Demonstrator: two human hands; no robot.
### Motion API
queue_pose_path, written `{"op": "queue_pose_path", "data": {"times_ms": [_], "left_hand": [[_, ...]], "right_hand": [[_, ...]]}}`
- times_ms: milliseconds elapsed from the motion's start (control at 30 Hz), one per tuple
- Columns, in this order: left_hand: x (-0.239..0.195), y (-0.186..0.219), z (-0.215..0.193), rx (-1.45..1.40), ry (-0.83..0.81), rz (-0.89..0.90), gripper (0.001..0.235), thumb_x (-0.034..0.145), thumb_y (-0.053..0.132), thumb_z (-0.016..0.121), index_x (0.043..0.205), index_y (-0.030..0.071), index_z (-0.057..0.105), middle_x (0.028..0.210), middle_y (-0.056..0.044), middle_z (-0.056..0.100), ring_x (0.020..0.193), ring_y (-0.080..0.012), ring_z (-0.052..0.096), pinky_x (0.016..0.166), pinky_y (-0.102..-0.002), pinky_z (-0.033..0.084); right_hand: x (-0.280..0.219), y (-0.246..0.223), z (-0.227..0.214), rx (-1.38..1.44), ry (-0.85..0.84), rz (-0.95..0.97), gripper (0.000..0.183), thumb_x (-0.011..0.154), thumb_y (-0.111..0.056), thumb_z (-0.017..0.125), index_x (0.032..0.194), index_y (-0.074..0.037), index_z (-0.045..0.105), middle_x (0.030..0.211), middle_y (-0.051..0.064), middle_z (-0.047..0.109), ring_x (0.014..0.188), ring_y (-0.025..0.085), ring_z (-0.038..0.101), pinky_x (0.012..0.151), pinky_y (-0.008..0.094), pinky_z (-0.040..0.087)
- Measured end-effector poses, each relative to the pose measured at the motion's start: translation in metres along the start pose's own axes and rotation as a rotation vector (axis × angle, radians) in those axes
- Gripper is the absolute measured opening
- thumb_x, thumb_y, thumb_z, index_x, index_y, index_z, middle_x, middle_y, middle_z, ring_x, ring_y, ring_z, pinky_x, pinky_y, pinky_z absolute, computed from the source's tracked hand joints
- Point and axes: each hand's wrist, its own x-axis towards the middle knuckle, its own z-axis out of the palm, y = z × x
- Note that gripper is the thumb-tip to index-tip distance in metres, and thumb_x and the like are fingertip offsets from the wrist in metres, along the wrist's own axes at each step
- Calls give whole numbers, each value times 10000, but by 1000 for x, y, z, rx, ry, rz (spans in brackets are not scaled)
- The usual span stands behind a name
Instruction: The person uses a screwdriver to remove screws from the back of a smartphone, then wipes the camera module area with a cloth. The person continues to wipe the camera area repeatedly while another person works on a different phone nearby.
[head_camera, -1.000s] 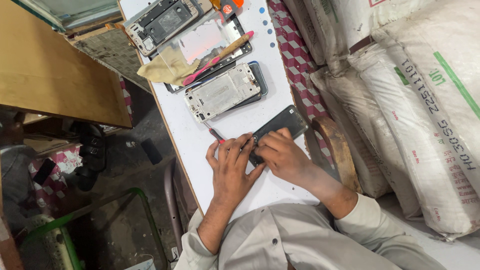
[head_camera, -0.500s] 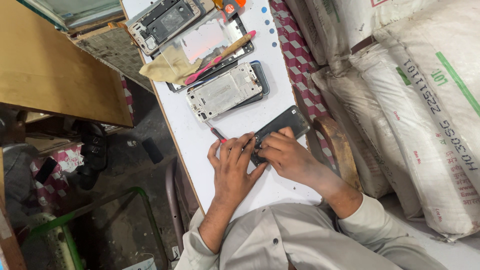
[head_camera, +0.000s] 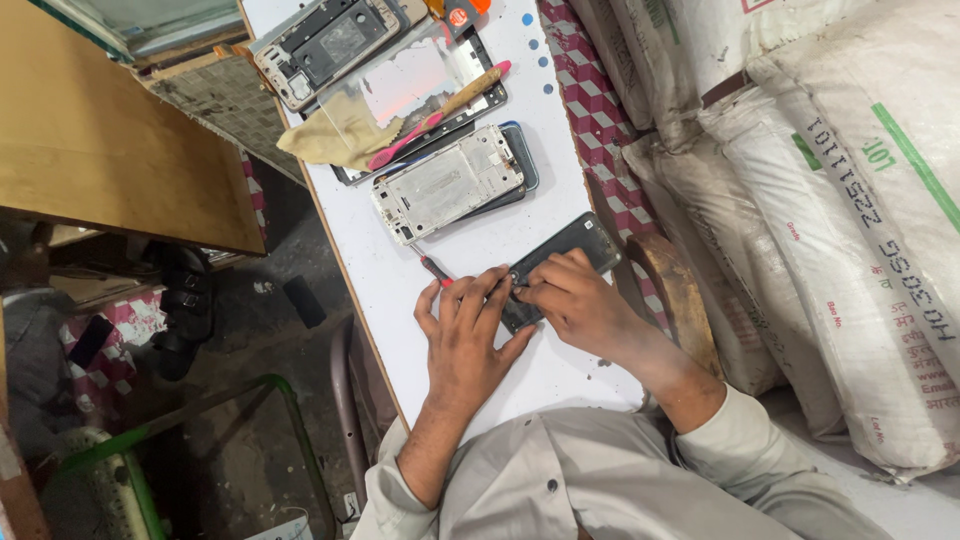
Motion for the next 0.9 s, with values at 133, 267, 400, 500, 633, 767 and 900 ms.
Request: {"op": "queue_pose_path", "data": {"times_ms": [133, 267, 400, 500, 633, 767, 900], "left_hand": [[-1, 0, 0, 2, -7, -1, 693, 707, 356, 888, 1301, 79, 664, 1387, 20, 570, 1276, -200, 491, 1175, -522, 182], [0, 1, 0, 7, 7, -3, 674, 717, 347, 887, 1298, 85, 668, 1388, 28, 572, 1277, -193, 497, 1180, -520, 185], [-1, 0, 0, -19, 8, -8, 680, 718, 356, 890, 1295, 77, 664, 1388, 22, 570, 1270, -203, 494, 1173, -528, 188], [-1, 0, 0, -7, 14, -13, 675, 716, 347, 888, 1300, 89, 669, 1393, 30, 575, 1271, -193, 500, 1177, -523, 193], [0, 1, -2, 0, 20, -7, 675, 714, 339, 887, 1304, 93, 672, 1397, 32, 577, 1278, -193, 500, 1179, -516, 197], [0, 1, -3, -36, 10, -5, 686, 715, 354, 892, 1300, 80, 664, 1388, 19, 571, 1266, -211, 493, 1163, -526, 193], [-2, 0, -1, -19, 10, -6, 674, 721, 342, 883, 1309, 95, 665, 1392, 27, 576, 1274, -202, 501, 1180, -521, 199]], "right_hand": [[-1, -1, 0, -10, -67, -17, 209, 780, 37, 695, 960, -61, 734, 946, 35, 629, 922, 201, 611, 852, 379, 402], [0, -2, 0, -9, -90, -14, 208, 765, 40, 690, 932, -74, 738, 934, 48, 623, 917, 206, 613, 827, 376, 400], [3, -4, 4, -43, 33, 45, 225, 788, 57, 673, 972, -53, 738, 968, 48, 632, 909, 221, 601, 838, 361, 411], [2, -9, 7, -96, 12, -1, 201, 767, 47, 679, 930, -58, 728, 939, 44, 626, 884, 206, 612, 839, 376, 412], [2, -10, 5, -72, 3, -27, 183, 778, 27, 690, 918, -86, 724, 911, 18, 621, 889, 191, 623, 837, 378, 410], [5, -8, 3, -97, 59, 64, 260, 790, 66, 659, 989, -78, 744, 945, 32, 634, 884, 201, 609, 823, 365, 403], [3, -7, 1, -133, -4, -33, 220, 770, 36, 672, 952, -77, 723, 961, 47, 640, 902, 206, 620, 850, 383, 412]]}}
